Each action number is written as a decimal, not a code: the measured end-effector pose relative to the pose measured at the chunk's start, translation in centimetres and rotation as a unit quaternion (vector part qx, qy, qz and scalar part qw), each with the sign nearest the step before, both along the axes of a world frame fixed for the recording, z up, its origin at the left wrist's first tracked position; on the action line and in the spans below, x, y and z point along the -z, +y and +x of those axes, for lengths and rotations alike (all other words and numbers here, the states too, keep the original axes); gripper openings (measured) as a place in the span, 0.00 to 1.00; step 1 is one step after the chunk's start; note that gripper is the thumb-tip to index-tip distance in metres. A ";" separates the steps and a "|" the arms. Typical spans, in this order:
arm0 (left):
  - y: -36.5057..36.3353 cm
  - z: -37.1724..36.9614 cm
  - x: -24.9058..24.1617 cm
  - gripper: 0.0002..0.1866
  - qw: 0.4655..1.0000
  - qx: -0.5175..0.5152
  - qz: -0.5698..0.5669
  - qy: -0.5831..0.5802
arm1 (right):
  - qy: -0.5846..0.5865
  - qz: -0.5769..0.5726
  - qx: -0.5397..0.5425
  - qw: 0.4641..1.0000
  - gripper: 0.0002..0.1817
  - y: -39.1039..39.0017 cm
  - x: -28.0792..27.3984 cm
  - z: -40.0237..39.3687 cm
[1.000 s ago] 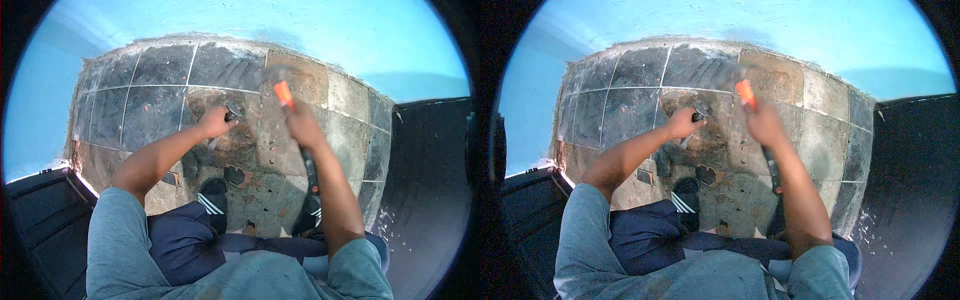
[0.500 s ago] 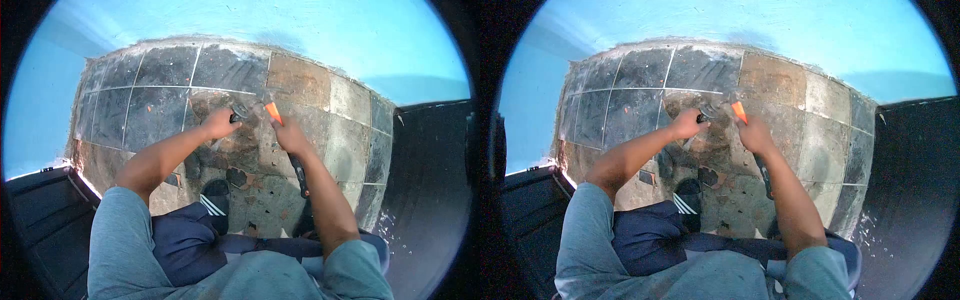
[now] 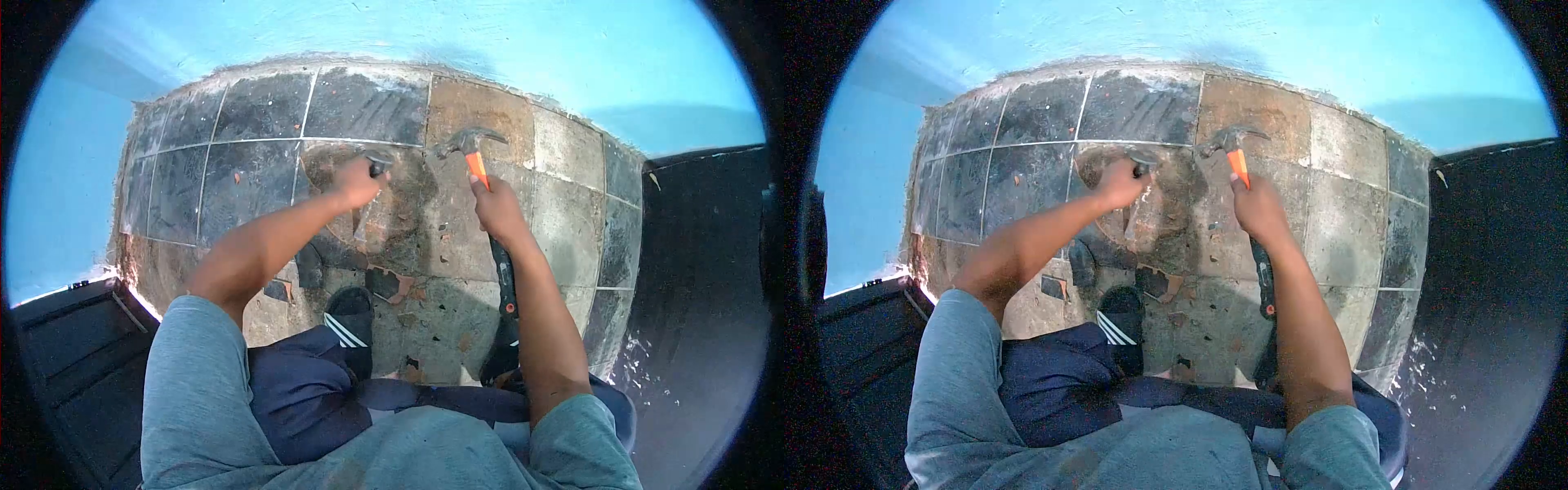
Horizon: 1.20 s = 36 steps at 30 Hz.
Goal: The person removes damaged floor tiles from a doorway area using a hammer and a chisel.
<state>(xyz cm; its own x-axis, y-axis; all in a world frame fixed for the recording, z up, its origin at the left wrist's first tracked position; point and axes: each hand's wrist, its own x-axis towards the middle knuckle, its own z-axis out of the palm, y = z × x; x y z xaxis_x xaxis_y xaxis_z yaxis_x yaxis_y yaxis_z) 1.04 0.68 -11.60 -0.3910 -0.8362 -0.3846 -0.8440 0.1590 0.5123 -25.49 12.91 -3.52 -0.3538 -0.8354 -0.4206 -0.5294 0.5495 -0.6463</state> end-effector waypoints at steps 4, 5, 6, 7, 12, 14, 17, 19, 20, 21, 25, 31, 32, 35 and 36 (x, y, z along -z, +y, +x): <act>2.5 -2.0 0.1 0.27 0.998 0.045 0.023 0.031 | 0.007 -0.020 0.011 1.000 0.25 -0.2 -0.3 -0.4; 2.8 -2.3 0.0 0.26 0.997 0.075 -0.010 0.025 | 0.007 -0.020 0.011 1.000 0.25 -0.3 -0.4 -0.6; 3.2 -2.4 -0.7 0.25 0.996 0.082 -0.012 0.028 | 0.008 -0.020 0.011 1.000 0.26 -0.4 -1.1 -0.6; 3.5 -2.5 -1.5 0.24 0.995 0.089 -0.014 0.030 | 0.008 -0.023 0.016 1.000 0.26 -0.6 -1.8 -0.8; 3.7 -1.7 -1.6 0.24 0.999 0.028 0.004 0.045 | -0.040 -0.082 0.080 0.993 0.25 -2.3 -9.5 -1.3; 2.8 -1.1 -1.7 0.27 0.999 -0.004 0.018 0.045 | -0.071 -0.104 0.111 0.986 0.25 -3.3 -12.5 -1.2; 2.3 -0.7 -0.5 0.25 0.999 0.007 0.026 0.022 | 0.013 -0.189 0.105 0.976 0.24 -4.4 -12.3 -0.5; 2.4 -0.8 -0.2 0.25 0.999 0.021 0.008 0.032 | 0.088 -0.163 0.054 0.981 0.24 -4.3 -9.8 1.4; 3.0 -1.0 0.1 0.24 0.998 0.025 -0.015 0.047 | 0.126 -0.151 0.028 0.980 0.23 -4.0 -7.8 1.9; 3.5 -1.2 0.2 0.24 0.997 0.029 -0.037 0.060 | 0.137 -0.088 -0.090 0.983 0.23 -3.4 -5.1 2.1; 3.8 -1.9 -1.0 0.24 0.996 0.070 -0.011 0.047 | 0.043 0.017 -0.175 0.983 0.23 -2.1 -2.1 1.6; 3.3 -1.5 -0.7 0.23 0.998 0.051 0.013 0.046 | 0.070 -0.104 0.004 0.992 0.25 -4.4 -8.9 -2.4; 3.2 -1.6 -0.7 0.23 0.997 0.060 0.002 0.042 | 0.077 -0.152 0.046 0.984 0.26 -5.2 -10.1 -3.0; 3.3 -1.7 -1.7 0.22 0.997 0.069 0.003 0.040 | 0.039 -0.207 0.168 0.963 0.24 -6.4 -14.0 -3.0; 3.3 -1.7 -2.1 0.22 0.997 0.068 0.009 0.040 | 0.069 -0.202 0.156 0.964 0.24 -6.4 -13.3 -2.4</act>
<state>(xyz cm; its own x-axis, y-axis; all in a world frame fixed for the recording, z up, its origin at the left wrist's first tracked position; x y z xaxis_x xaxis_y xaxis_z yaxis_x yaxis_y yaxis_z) -0.61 4.01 -9.51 -0.5311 -0.7664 -0.3612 -0.7710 0.2603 0.5813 -27.91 6.52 9.74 -0.6446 -0.7644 -0.0136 -0.4754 0.4147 -0.7759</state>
